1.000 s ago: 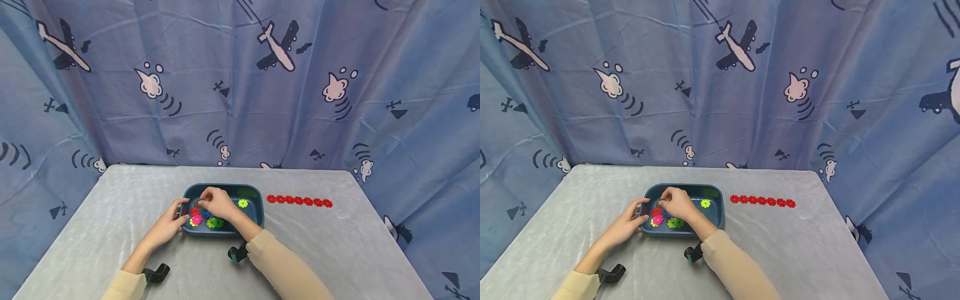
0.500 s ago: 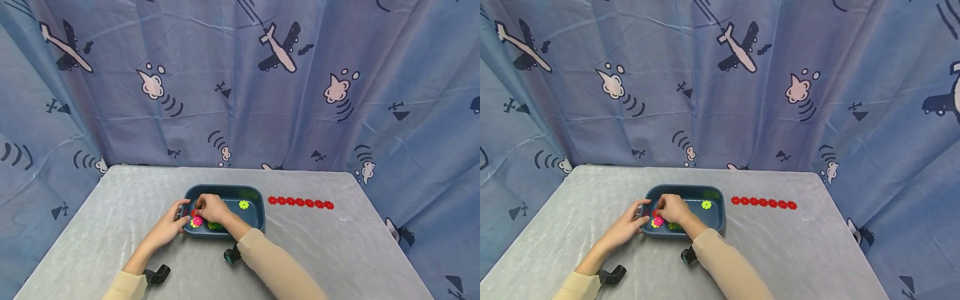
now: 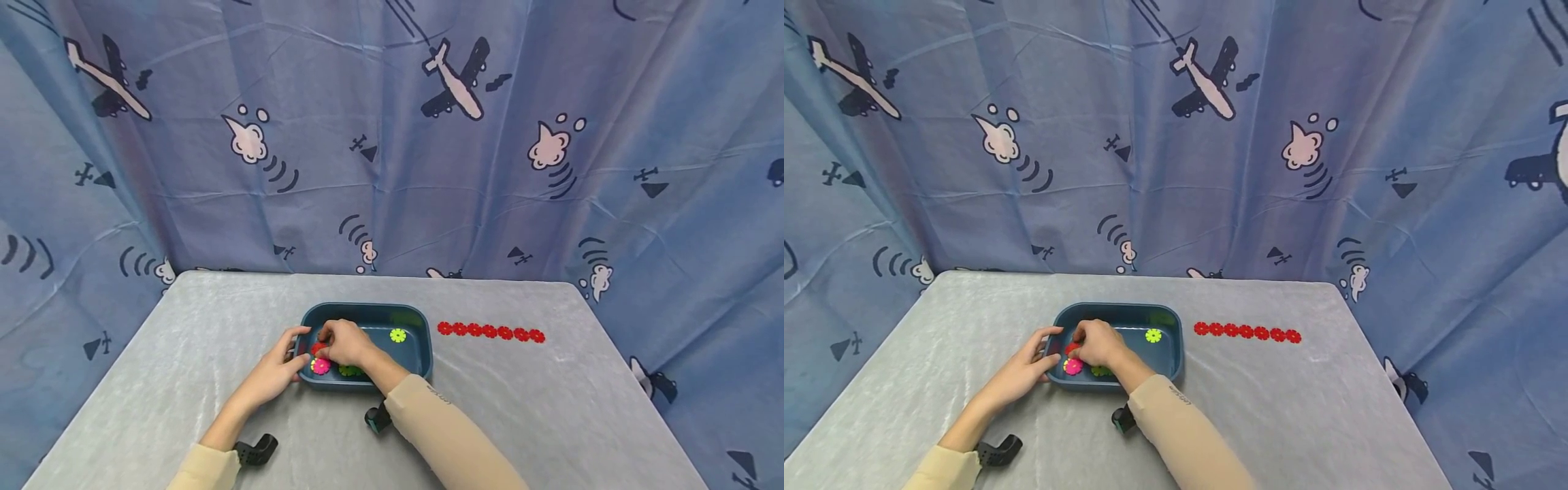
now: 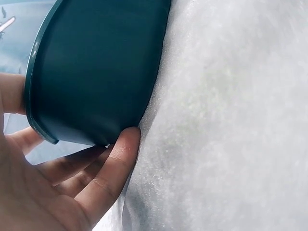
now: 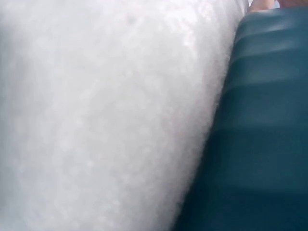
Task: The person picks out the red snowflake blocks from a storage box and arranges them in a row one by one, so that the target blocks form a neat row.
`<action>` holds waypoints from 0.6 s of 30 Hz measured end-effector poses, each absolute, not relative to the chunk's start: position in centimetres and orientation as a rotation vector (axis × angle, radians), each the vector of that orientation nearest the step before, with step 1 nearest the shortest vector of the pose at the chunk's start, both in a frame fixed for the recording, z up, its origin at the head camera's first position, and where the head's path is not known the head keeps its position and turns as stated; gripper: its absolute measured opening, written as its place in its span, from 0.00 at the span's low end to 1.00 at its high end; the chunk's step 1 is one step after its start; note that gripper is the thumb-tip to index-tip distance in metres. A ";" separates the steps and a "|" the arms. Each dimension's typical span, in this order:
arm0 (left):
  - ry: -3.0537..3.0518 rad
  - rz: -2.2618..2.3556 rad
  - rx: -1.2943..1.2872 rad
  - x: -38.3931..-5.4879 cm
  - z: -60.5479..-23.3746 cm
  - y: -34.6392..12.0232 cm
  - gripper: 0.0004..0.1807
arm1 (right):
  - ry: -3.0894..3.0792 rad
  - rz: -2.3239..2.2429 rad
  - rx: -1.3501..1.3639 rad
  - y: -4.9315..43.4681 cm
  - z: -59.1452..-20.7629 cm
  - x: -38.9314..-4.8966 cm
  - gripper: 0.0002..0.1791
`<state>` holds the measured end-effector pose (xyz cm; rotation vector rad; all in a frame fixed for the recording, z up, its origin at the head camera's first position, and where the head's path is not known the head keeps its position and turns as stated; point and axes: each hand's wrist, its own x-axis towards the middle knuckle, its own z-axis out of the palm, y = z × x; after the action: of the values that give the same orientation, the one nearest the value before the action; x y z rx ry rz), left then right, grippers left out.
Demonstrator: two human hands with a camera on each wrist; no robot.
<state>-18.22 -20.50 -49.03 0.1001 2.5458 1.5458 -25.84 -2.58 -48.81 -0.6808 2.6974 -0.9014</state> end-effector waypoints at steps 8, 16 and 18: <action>2.548 1.554 0.110 -18.1 -49.0 -20.5 0.29 | 2.689 -0.922 -0.642 -2.7 -48.8 -25.7 0.10; 2.533 1.587 0.150 -18.1 -49.0 -20.5 0.28 | 2.713 -0.832 -0.699 -2.6 -48.9 -25.8 0.13; 2.527 1.592 0.145 -18.2 -49.0 -20.5 0.28 | 2.708 -0.826 -0.702 -2.6 -49.0 -25.8 0.12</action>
<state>-18.17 -20.52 -49.02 0.1454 2.5274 1.5917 -25.82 -2.59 -48.96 -0.7019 2.7079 -0.8260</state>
